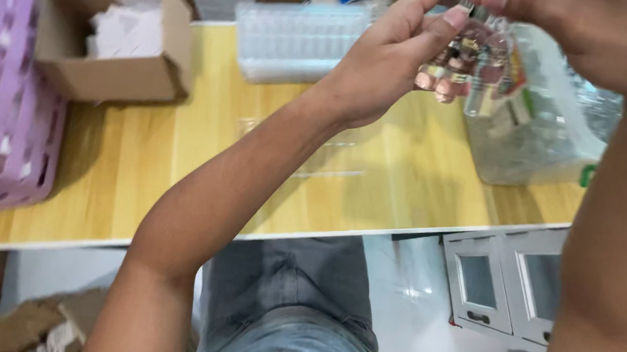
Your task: The person places small glass vials into a clear plastic tray, one by one, from a larger container. After filling the tray, the person places a folded paper insert on top and closes the tray with a lid.
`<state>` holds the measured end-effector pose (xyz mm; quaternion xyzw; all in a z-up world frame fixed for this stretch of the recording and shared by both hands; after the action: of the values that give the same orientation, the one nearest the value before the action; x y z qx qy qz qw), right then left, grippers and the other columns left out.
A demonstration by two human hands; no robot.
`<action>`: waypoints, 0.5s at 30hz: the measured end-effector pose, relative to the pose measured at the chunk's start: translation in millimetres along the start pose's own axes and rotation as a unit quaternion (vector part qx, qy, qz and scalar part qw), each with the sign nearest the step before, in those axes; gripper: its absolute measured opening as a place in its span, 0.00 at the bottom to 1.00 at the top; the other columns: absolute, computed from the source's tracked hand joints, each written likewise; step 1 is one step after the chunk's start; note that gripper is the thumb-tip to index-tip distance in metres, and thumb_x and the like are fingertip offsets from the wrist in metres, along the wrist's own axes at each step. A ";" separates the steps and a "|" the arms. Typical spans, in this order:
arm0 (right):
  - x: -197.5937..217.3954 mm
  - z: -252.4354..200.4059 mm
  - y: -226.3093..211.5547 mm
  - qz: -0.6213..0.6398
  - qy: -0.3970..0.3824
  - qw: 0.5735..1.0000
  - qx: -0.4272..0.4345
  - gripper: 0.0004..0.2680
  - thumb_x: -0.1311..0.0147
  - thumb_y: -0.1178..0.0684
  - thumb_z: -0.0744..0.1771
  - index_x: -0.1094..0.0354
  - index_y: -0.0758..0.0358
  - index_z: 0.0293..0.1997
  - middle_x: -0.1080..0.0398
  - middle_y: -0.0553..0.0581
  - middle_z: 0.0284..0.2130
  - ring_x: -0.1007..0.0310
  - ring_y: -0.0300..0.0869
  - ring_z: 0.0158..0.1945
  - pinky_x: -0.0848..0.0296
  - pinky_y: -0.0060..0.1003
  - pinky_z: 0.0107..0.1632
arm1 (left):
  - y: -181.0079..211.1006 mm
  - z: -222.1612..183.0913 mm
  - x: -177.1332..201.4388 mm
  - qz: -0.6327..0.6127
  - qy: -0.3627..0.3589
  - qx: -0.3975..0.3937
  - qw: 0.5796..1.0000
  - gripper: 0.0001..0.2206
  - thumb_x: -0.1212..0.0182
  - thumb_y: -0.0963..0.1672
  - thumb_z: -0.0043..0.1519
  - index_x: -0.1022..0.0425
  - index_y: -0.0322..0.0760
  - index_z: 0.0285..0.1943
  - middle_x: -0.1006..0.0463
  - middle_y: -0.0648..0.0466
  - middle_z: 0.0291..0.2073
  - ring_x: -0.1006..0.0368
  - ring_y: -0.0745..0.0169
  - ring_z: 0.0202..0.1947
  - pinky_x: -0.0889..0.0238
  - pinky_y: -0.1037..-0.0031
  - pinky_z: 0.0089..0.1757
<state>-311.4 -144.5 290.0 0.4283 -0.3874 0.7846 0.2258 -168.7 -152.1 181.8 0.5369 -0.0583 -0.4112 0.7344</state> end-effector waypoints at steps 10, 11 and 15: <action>-132.3 37.2 -95.0 0.306 -0.041 0.951 0.030 0.07 0.40 0.61 0.70 0.31 0.69 0.51 0.24 0.54 0.40 0.21 0.32 0.45 0.23 0.23 0.47 | 0.1 -136.1 72.5 0.035 0.182 0.055 0.981 0.16 0.49 0.46 0.74 0.40 0.39 0.68 0.24 0.52 0.45 0.24 0.66 0.44 0.27 0.72 0.45; -143.8 37.7 -96.4 0.345 -0.048 0.937 0.020 0.09 0.40 0.61 0.70 0.33 0.68 0.54 0.24 0.54 0.40 0.20 0.31 0.46 0.21 0.23 0.48 | 2.8 -144.4 74.7 0.062 0.195 0.049 0.978 0.16 0.47 0.46 0.73 0.40 0.38 0.67 0.24 0.52 0.46 0.25 0.66 0.44 0.28 0.72 0.45; -169.6 35.7 -92.0 0.297 -0.015 0.955 0.010 0.10 0.38 0.65 0.68 0.33 0.72 0.53 0.26 0.54 0.42 0.25 0.31 0.42 0.26 0.24 0.45 | 3.5 -171.3 75.2 0.089 0.222 0.053 0.970 0.18 0.44 0.46 0.72 0.39 0.35 0.66 0.22 0.52 0.48 0.26 0.68 0.48 0.30 0.73 0.46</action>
<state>-140.5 -121.9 196.4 0.3081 -0.4923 0.8136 -0.0272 -27.3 -75.1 86.5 0.6453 0.0367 -0.2109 0.7333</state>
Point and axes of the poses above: each hand's wrist, its own z-axis towards the middle knuckle, its own x-axis out of the back of the hand, y = z × x, the point moved 7 cm from there along z, towards the middle knuckle
